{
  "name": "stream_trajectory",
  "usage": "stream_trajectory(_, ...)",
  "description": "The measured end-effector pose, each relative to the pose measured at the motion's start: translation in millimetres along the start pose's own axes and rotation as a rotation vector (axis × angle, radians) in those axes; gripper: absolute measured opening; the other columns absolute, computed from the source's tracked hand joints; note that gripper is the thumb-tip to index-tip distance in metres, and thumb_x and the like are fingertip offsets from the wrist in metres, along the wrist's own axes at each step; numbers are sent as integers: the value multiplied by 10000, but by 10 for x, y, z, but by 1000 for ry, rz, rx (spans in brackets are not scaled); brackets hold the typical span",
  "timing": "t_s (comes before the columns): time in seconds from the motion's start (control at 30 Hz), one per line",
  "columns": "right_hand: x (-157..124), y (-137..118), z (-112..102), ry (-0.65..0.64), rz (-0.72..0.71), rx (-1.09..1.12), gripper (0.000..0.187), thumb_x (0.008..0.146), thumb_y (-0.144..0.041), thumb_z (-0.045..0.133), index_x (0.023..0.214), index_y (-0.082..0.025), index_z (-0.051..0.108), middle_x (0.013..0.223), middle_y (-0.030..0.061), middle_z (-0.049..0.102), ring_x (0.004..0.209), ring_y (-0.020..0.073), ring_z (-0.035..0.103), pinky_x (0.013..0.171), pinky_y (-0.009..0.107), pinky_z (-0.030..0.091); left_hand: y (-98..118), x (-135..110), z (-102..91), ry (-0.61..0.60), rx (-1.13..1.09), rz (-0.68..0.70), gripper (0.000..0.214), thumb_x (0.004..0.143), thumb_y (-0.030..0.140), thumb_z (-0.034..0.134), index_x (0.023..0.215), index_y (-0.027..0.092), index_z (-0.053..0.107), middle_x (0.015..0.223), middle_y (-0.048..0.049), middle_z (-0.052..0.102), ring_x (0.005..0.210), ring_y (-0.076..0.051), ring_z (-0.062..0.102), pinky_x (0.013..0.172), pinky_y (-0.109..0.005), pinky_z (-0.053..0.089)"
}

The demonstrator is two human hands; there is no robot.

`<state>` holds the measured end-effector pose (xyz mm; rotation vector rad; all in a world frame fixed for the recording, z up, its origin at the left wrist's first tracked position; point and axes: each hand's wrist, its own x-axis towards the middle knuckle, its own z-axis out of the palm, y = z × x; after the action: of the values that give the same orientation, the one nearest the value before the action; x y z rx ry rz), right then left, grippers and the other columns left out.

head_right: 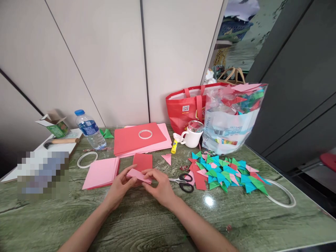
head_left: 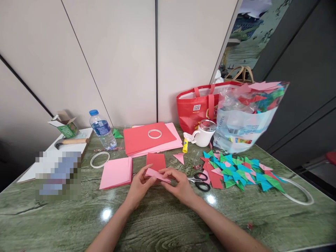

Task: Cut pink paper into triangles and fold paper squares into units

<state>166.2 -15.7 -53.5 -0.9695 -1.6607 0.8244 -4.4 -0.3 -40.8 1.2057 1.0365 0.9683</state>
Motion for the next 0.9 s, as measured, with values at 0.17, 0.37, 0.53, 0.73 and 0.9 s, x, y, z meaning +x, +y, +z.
stream_trajectory(0.17,8,-9,2,-70,31,13,398,670,-319,705,1027,-210,566,1053,73,625,984,214,577,878,358,450,34,15,-5,38,176,46,538,702,342,612,1187,162,464,946,-44,651,819,-176,622,785,-336,490)
stream_trajectory(0.37,5,30,22,-33,144,160,338,748,-316,626,1059,-210,553,1057,67,618,952,187,605,856,339,493,23,13,17,-9,294,111,537,675,312,615,1183,184,495,1018,-57,646,862,-186,601,770,-326,487)
stream_trajectory(0.53,17,24,25,-37,217,259,311,759,-328,615,1035,-204,545,1039,68,627,945,185,610,825,336,510,-6,3,12,-13,307,121,564,703,315,596,1229,171,452,1046,-69,631,932,-195,590,820,-327,469)
stream_trajectory(0.73,32,29,17,-29,246,306,282,762,-327,615,1007,-205,548,1037,65,630,959,182,607,855,334,491,-13,-5,15,-4,358,151,569,724,322,587,1250,169,435,1056,-81,630,969,-215,583,812,-330,476)
stream_trajectory(0.9,34,18,22,-30,254,339,301,747,-320,635,1007,-195,546,1023,69,636,938,183,616,857,345,489,-1,-11,18,12,378,150,546,735,304,575,1244,163,438,1068,-84,634,980,-214,585,834,-339,470)
